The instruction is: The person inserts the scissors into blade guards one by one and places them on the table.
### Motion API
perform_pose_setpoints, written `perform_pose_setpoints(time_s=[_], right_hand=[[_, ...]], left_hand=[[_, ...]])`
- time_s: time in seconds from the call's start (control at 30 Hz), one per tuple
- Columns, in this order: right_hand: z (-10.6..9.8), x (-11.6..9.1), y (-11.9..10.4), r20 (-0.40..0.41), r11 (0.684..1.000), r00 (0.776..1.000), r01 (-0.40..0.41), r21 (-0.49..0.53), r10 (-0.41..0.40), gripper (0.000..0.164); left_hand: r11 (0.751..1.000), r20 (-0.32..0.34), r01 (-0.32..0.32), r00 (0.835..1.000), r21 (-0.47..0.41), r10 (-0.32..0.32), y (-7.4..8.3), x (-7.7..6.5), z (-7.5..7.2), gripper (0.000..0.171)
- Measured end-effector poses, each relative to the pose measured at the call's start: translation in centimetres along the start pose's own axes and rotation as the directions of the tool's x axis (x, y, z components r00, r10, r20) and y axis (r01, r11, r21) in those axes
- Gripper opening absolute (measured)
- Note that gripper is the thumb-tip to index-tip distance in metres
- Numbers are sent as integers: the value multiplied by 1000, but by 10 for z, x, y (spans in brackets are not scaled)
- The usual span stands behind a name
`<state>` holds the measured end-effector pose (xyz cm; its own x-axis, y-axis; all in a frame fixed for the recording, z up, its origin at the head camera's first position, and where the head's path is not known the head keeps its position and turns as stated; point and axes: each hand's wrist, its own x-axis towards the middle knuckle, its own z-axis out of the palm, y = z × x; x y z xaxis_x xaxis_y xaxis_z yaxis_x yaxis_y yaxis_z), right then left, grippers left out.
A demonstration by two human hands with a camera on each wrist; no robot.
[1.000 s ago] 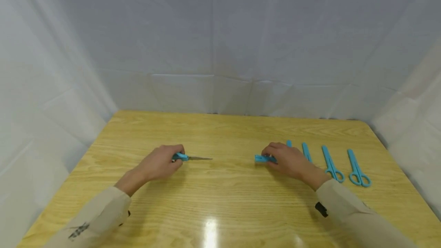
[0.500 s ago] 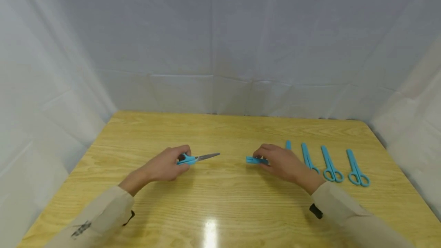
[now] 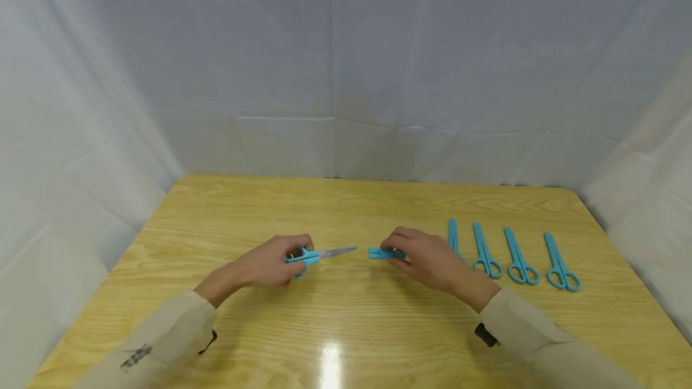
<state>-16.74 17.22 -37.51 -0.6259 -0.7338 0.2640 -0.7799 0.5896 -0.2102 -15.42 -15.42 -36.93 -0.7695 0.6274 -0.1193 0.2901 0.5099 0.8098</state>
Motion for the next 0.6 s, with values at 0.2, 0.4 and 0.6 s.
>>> perform_pose_setpoints(time_s=[0.2, 0.4, 0.6], right_hand=[[0, 3, -4, 5, 1000, 1000, -4, 22, 4, 24], [3, 4, -6, 27, 1000, 1000, 2, 8, -2, 24], [4, 5, -12, 36, 1000, 999, 13, 10, -13, 24]], left_hand=[[996, 3, -11, 1000, 92, 10, 1, 1, 3, 12], [989, -4, -10, 1000, 145, 11, -1, 2, 6, 11], [981, 5, -57, 998, 184, 57, 0, 7, 9, 11]])
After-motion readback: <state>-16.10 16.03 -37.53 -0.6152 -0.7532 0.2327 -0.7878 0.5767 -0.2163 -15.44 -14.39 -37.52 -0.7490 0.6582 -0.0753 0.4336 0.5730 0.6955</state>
